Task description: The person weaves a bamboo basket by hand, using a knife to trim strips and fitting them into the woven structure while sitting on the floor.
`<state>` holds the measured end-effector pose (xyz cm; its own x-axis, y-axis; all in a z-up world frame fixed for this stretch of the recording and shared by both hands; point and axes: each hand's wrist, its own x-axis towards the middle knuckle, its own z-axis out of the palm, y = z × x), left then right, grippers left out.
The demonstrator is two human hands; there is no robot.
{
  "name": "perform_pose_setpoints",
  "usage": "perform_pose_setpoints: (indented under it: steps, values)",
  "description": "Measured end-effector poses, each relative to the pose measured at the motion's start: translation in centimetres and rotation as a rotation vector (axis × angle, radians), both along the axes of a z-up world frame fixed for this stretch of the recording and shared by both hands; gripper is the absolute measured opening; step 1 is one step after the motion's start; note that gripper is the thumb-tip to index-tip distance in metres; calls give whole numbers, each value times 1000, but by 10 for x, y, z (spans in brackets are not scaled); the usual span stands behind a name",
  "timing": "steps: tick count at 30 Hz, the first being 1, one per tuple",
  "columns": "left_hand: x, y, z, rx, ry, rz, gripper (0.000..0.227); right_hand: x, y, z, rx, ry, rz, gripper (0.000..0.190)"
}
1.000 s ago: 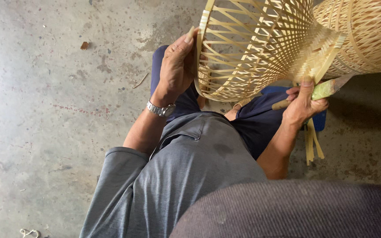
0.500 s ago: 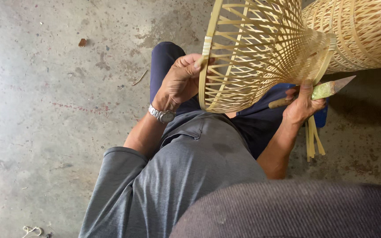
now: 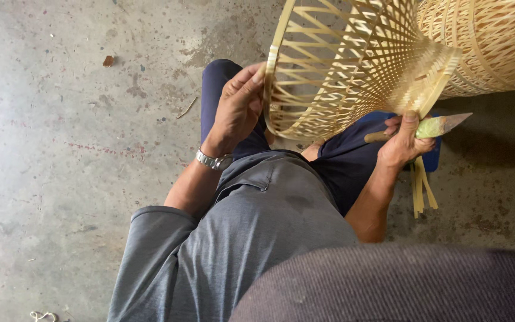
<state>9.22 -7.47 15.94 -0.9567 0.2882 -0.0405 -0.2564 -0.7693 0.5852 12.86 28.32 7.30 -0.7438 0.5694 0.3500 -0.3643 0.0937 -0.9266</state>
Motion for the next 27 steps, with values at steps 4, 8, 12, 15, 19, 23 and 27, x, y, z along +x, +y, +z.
perform_pose_setpoints:
  steps: [4,8,12,15,19,23,27]
  values:
    - [0,8,-1,-222,183,109,31,0,-2,3,58,33,6,32]
    - [-2,16,-10,-196,131,123,25,2,-3,3,87,7,-6,32]
    - [-4,20,-19,-167,109,177,24,2,-4,0,41,1,21,30]
    - [-9,22,-21,-146,94,228,24,0,-5,-1,19,-3,20,30]
    - [-10,25,-16,-159,83,275,24,-4,-8,0,3,3,31,30]
    - [-12,19,-7,-216,141,219,30,-7,-8,4,37,20,20,30]
    - [-13,16,-3,-307,195,173,35,-4,-10,7,22,18,20,29]
